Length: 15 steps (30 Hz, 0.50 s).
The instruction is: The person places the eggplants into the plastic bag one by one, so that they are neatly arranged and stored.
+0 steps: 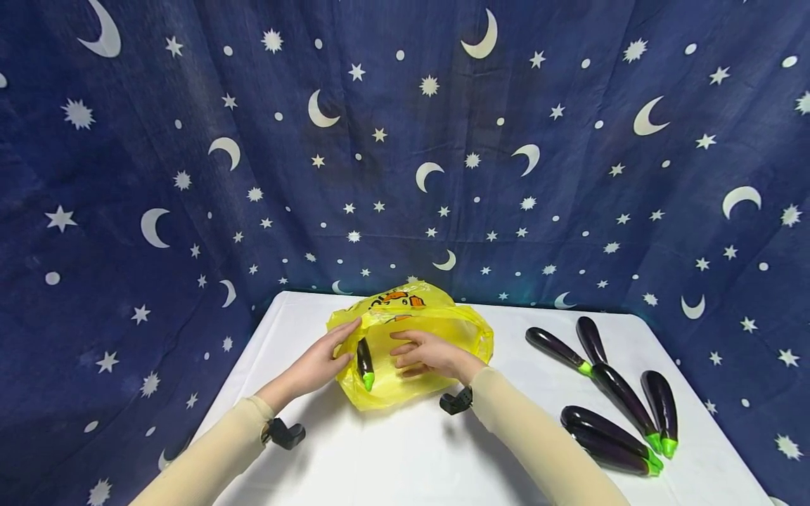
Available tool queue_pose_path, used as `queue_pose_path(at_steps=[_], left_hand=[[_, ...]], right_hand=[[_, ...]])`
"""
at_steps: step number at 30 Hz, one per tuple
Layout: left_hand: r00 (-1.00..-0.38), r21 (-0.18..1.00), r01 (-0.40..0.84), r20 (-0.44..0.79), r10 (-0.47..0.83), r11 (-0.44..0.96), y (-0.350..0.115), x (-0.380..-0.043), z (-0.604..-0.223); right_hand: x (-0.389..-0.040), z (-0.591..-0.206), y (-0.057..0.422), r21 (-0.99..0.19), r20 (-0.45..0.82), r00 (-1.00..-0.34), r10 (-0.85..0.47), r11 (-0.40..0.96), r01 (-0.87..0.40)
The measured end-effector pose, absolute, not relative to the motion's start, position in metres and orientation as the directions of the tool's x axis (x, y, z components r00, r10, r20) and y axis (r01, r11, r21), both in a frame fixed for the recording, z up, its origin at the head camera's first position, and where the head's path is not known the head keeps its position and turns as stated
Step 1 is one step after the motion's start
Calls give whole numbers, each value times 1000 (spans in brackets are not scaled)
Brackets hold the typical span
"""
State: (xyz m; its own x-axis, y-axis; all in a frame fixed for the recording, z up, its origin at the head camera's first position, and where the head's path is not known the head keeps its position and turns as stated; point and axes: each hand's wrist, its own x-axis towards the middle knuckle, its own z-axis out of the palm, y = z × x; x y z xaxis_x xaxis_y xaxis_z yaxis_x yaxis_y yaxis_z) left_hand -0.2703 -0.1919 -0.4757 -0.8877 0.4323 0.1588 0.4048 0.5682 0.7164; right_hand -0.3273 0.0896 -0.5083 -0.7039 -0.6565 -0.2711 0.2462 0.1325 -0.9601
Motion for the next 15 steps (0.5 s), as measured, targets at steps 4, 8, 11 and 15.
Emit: queue_pose_path(at_steps=[4,8,11,15], left_hand=[[-887,713,409,163,432,570,-193,-270,-478],[-884,711,418,173,435,566,-194,-270,-478],[-881,709,424,180,437,564,-194,-270,-478],[-880,709,426,178,441,562,-194,-270,-478]], right_hand=[[-320,-502,107,-962,-269,-692,-670,147,231],[-313,-495,121,-963,-269,-690,-672,170,210],[-308,-490,131,-964,-266,-695,-668,192,185],[-303,-485,143,-963,-268,-702,-660,211,169]])
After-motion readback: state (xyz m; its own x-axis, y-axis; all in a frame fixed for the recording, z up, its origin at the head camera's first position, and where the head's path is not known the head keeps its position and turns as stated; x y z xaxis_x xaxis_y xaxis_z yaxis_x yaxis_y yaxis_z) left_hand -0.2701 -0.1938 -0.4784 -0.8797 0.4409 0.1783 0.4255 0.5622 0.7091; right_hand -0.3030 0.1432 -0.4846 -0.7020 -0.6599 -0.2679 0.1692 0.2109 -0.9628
